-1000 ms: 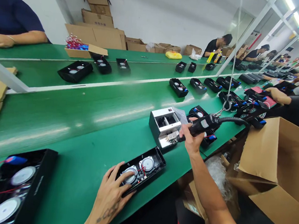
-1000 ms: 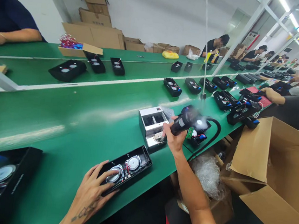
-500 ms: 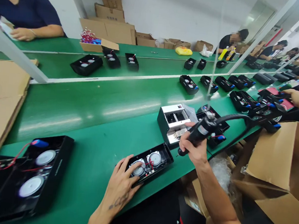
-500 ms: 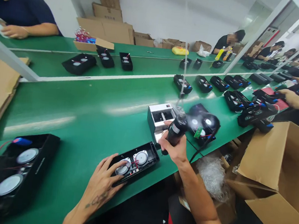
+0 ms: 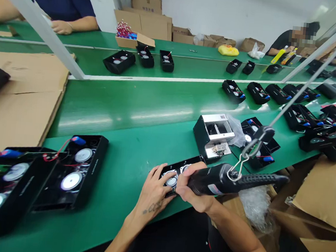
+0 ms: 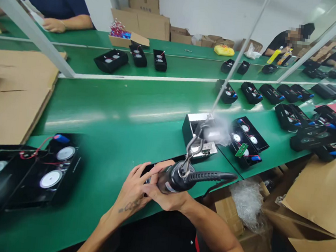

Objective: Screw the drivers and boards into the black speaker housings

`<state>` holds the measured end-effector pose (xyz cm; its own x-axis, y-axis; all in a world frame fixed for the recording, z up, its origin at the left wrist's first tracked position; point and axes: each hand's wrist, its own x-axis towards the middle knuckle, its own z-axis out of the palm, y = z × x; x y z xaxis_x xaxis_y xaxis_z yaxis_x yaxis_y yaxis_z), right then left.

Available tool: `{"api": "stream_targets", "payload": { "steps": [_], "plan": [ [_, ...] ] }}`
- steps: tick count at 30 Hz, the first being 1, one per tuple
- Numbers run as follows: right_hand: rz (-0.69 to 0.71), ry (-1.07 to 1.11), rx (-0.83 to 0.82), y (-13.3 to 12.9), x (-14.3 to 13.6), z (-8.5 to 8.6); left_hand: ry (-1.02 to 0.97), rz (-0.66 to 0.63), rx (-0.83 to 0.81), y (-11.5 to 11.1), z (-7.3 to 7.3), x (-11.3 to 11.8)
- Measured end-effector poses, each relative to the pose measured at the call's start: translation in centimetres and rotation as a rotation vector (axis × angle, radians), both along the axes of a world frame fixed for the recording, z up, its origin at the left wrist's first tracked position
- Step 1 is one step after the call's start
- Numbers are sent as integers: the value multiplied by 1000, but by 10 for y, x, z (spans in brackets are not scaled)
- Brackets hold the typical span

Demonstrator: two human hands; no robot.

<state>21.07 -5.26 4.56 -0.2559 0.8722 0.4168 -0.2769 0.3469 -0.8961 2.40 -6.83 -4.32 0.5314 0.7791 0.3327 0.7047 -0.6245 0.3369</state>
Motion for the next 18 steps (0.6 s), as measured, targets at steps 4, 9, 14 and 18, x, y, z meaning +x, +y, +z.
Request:
{"api": "stream_targets", "payload": {
  "steps": [4,9,14,18],
  "plan": [
    [-13,-26,30,1,-6,-2,-5,4,-12,0,-3,1],
    [6,-27,2,3,-9,-3,10,6,-11,0,-5,0],
    [0,-77,-51,3,-10,-1,-1,8,-9,0,-5,1],
    [-30,-170,-25,1,-8,1,-22,4,-19,0,-7,1]
  ]
}}
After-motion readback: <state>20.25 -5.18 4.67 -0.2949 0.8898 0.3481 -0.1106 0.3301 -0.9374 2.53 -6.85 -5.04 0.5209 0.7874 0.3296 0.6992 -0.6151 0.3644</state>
